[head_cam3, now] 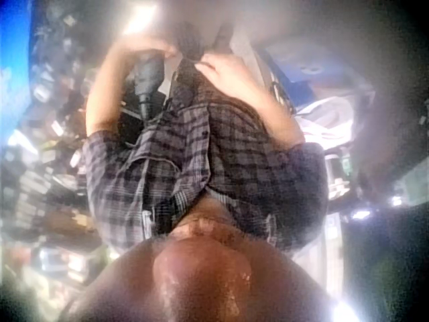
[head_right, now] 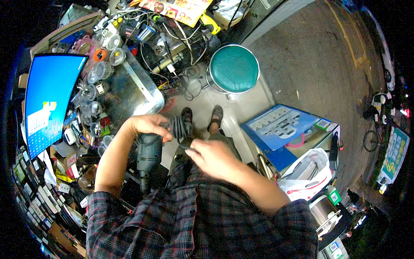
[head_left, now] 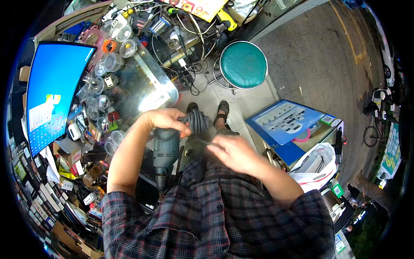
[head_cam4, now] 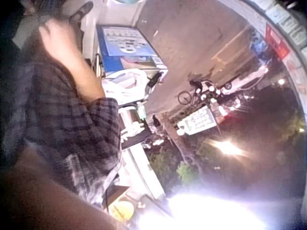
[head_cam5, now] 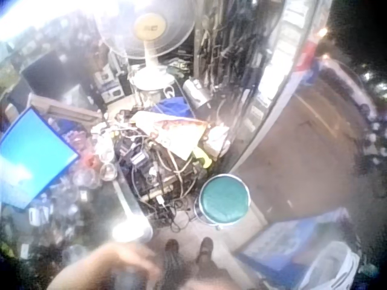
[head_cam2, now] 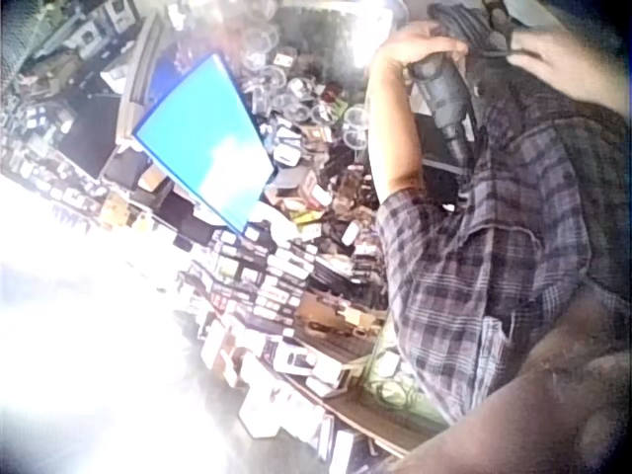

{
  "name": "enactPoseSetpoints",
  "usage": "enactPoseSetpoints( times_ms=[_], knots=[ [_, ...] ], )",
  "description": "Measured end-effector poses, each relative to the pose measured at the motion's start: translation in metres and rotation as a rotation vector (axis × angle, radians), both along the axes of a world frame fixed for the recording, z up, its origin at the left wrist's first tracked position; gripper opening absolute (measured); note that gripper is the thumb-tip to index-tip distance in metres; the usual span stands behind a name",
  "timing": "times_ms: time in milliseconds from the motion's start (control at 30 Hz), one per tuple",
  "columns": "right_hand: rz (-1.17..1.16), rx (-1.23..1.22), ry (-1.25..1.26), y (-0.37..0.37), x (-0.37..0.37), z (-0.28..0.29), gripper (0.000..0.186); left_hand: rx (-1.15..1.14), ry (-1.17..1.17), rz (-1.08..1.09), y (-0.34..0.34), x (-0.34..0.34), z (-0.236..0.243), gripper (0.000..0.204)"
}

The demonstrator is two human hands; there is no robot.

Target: The person uses a screwdriver to remove screws from a yellow plastic component attached to a metal box. They then lift the box and hand it to a woman in an orange shirt. The person walks through a cluttered workshop, picks up a yellow power tool, and later handles a grey power drill, attaching a bit to it.

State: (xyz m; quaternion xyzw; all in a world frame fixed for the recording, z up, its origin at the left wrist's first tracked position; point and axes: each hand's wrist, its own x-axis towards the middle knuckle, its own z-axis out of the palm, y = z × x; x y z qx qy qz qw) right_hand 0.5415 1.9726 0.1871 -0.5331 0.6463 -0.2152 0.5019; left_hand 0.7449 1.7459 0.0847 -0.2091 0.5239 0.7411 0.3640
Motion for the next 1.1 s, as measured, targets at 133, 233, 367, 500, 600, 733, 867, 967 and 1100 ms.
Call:
enactPoseSetpoints(
  times_ms=[133, 233, 367, 500, 600, 733, 867, 967, 1100],
  knots=[
    [0.221, -0.072, 0.078, -0.069, -0.051, -0.016, 0.031, -0.003, 0.104, -0.230, 0.013, -0.029, 0.020, 0.023],
    [0.091, 0.267, -0.491, -0.074, -0.068, -0.095, 0.024, 0.096, 0.126, -0.219, 0.016, -0.037, 0.020, 0.024],
    [-0.325, 0.221, -0.873, -0.027, -0.021, -0.159, 0.033, 0.249, 0.059, -0.002, 0.019, -0.022, 0.015, 0.034],
    [-0.116, 0.275, -0.182, 0.021, 0.042, -0.166, 0.034, 0.176, -0.088, 0.418, 0.015, 0.007, -0.001, 0.044],
    [0.183, 0.044, -0.025, 0.038, 0.070, -0.114, 0.039, 0.114, -0.079, 0.357, 0.001, -0.004, -0.003, 0.038],
    [0.372, -0.015, 0.176, -0.009, 0.024, -0.024, 0.030, -0.003, -0.156, -0.070, 0.005, -0.024, -0.004, 0.034],
    [0.498, -0.049, 0.137, -0.055, -0.034, 0.009, 0.032, -0.129, 0.046, -0.392, 0.018, -0.035, -0.005, 0.031],
    [0.582, -0.049, 0.063, -0.079, -0.056, -0.001, 0.034, 0.005, 0.109, -0.329, 0.021, -0.041, -0.004, 0.032],
    [0.407, 0.176, -0.087, -0.106, -0.080, -0.046, 0.035, -0.023, 0.148, -0.365, 0.033, -0.049, -0.013, 0.034]
  ],
)
